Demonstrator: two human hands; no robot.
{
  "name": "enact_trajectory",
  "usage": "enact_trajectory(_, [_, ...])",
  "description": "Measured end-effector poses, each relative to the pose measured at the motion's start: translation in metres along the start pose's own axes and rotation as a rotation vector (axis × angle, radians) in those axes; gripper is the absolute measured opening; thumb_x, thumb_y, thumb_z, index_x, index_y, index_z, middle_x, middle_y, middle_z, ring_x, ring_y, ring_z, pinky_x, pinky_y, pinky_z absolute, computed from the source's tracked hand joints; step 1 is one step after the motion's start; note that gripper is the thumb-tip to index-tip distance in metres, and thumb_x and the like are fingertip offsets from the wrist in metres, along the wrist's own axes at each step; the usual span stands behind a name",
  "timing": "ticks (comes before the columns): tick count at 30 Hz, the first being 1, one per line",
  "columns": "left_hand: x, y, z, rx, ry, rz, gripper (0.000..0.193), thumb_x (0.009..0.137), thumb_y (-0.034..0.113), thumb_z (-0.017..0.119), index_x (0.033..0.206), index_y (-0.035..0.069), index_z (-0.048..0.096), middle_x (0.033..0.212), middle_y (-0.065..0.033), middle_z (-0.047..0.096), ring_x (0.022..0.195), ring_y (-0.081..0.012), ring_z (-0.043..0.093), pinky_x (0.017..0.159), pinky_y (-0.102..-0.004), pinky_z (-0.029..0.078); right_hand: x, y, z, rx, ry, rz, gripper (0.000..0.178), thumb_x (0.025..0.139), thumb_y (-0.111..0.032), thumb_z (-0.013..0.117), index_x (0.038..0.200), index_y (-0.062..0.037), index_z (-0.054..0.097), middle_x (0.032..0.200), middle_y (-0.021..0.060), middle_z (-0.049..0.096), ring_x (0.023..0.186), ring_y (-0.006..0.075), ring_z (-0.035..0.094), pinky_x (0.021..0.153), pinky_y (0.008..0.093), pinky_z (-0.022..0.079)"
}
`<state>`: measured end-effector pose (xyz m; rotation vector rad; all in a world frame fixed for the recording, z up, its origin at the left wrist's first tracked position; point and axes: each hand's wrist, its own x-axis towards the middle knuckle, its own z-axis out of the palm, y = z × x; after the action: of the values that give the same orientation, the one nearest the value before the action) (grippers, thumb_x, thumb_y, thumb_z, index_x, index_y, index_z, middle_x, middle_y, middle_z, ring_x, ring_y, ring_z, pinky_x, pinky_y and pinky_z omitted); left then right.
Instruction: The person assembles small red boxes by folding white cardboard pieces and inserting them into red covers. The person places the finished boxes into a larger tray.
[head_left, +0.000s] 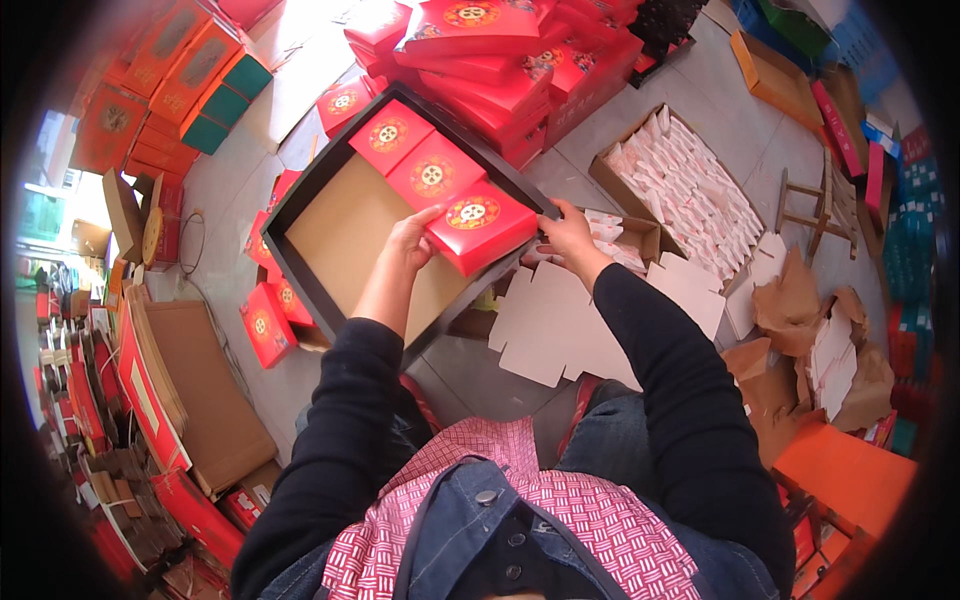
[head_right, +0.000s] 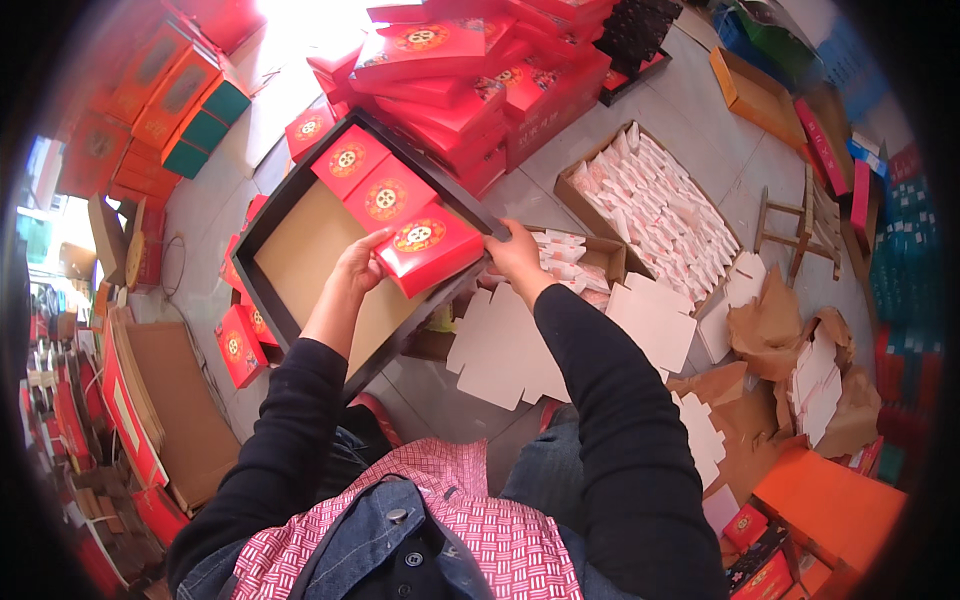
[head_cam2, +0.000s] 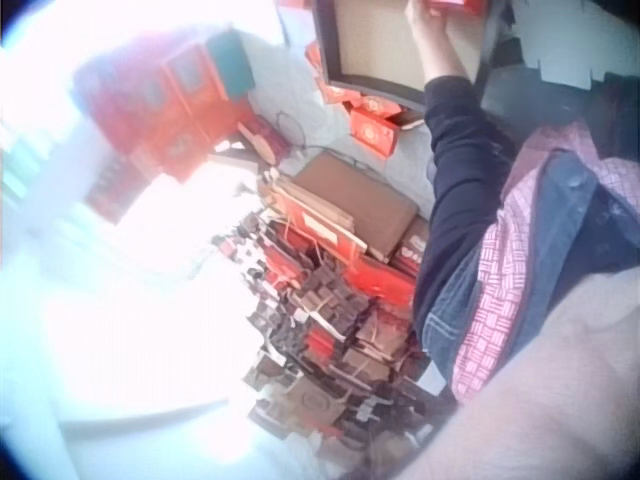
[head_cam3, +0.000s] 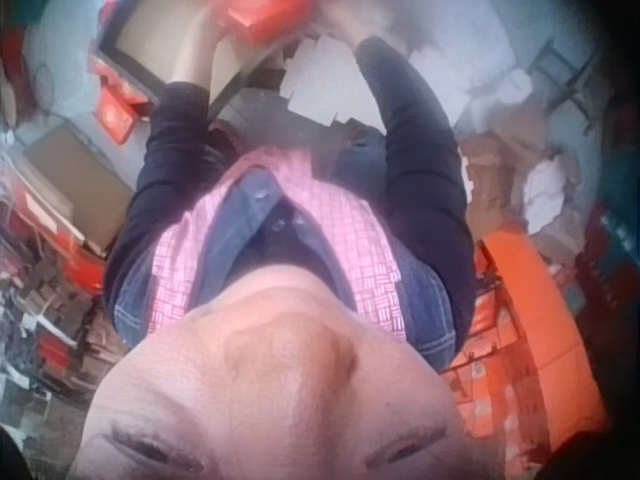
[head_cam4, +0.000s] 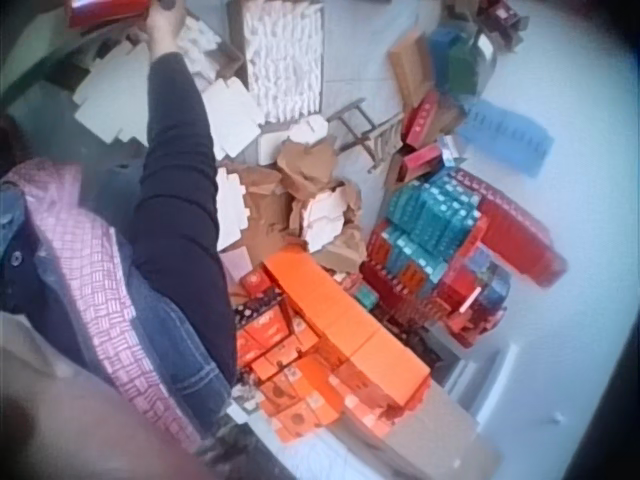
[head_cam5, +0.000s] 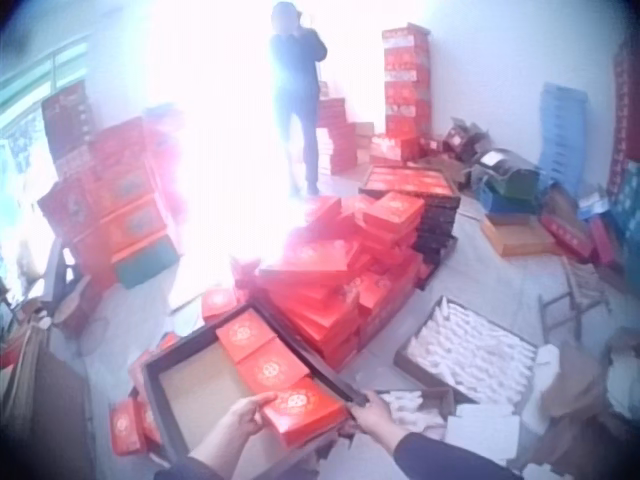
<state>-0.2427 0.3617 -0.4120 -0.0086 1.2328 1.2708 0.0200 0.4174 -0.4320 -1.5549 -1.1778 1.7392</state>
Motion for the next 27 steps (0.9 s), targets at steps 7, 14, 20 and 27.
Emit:
enact_trajectory(7, [-0.016,-0.041,0.026,-0.103,0.270,0.254,0.048,0.083,0.025,0.073,0.109,-0.012,0.056,0.102,-0.0185,0.064,0.084,-0.0264,0.067,0.072,-0.0426,0.059,-0.006,0.010,0.020,-0.026,-0.031,0.047,0.037,0.093,-0.026,0.057,0.122,-0.0039,0.050,0.100,0.0098,0.060,0.072,0.0185,0.061,0.059,0.0315,0.055])
enact_trajectory(14, [-0.025,-0.037,0.012,-0.048,0.175,0.130,0.037,0.090,0.012,0.062,0.115,-0.013,0.050,0.112,-0.0230,0.060,0.094,-0.0328,0.066,0.077,-0.0464,0.058,-0.005,0.004,0.016,0.072,-0.118,0.084,0.039,0.091,-0.027,0.061,0.123,-0.0062,0.055,0.097,0.0081,0.061,0.068,0.0167,0.060,0.056,0.0296,0.053])
enact_trajectory(20, [-0.004,-0.047,-0.002,-0.057,0.145,0.217,0.032,0.088,0.006,0.063,0.111,-0.013,0.052,0.107,-0.0224,0.062,0.090,-0.0310,0.066,0.076,-0.0438,0.058,-0.010,0.007,0.018,0.185,-0.097,0.026,0.036,0.089,-0.021,0.064,0.121,-0.0042,0.059,0.085,0.0064,0.063,0.060,0.0121,0.055,0.048,0.0262,0.042])
enact_trajectory(27, [0.005,-0.048,-0.007,-0.036,0.148,0.296,0.031,0.083,0.002,0.065,0.109,-0.010,0.051,0.102,-0.0201,0.063,0.086,-0.0259,0.067,0.074,-0.0368,0.058,-0.012,0.012,0.017,0.197,-0.101,0.015,0.039,0.088,-0.023,0.064,0.121,-0.0027,0.059,0.088,0.0075,0.064,0.070,0.0141,0.058,0.053,0.0265,0.045])
